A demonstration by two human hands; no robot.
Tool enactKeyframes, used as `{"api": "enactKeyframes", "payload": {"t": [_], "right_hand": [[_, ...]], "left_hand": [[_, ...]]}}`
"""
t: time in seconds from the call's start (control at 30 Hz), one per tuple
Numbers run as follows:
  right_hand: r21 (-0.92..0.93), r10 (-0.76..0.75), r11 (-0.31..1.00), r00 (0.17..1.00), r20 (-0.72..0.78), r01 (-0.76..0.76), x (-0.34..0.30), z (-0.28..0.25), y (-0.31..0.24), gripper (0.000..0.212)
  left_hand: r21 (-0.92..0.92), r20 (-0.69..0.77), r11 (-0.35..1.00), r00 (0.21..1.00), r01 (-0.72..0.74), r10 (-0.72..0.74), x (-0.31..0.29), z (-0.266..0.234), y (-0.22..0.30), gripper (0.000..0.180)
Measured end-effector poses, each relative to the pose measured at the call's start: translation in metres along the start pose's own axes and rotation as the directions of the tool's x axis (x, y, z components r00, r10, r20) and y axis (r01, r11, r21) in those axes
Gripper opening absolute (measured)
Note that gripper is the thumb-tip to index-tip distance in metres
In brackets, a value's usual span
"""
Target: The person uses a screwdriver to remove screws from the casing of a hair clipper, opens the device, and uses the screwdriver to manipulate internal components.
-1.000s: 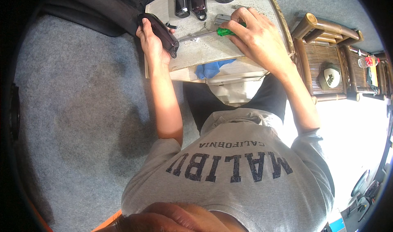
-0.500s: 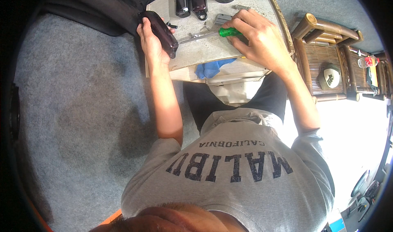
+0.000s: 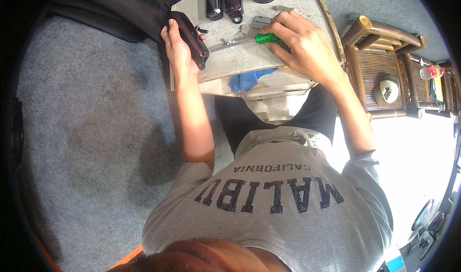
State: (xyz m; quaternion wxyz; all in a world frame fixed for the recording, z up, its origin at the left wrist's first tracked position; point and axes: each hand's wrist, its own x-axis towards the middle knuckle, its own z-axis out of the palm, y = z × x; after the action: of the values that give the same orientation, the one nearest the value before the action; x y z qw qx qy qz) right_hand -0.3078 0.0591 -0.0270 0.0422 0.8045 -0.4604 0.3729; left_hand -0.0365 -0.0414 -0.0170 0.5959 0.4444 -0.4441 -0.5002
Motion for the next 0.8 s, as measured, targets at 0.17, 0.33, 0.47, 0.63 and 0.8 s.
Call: {"api": "enactKeyframes", "payload": {"t": [0.17,0.33,0.47,0.63,0.8], "right_hand": [[0.014,-0.003,1.000,1.000,0.000,0.003,0.0008,-0.0003,-0.0009,0.028],[0.011,-0.016,1.000,1.000,-0.006,0.016,0.0010,0.0002,-0.0012,0.027],[0.007,-0.008,1.000,1.000,0.001,0.008,0.0011,-0.0003,-0.0014,0.026],[0.014,-0.005,1.000,1.000,-0.001,0.005,0.0002,0.0017,0.0006,0.027],[-0.007,0.000,1.000,1.000,0.003,0.000,0.0001,0.0017,-0.0001,0.028]], "left_hand": [[0.011,0.009,1.000,1.000,-0.007,0.007,0.0019,-0.0018,-0.0030,0.063],[0.038,0.010,0.999,1.000,-0.001,0.000,0.0011,-0.0016,-0.0025,0.066],[0.030,0.013,1.000,1.000,-0.005,0.005,0.0011,-0.0013,-0.0033,0.067],[0.031,0.019,0.999,1.000,-0.007,0.006,-0.0001,-0.0015,-0.0026,0.067],[0.029,0.027,1.000,1.000,-0.008,0.007,0.0006,-0.0014,-0.0022,0.064]]}}
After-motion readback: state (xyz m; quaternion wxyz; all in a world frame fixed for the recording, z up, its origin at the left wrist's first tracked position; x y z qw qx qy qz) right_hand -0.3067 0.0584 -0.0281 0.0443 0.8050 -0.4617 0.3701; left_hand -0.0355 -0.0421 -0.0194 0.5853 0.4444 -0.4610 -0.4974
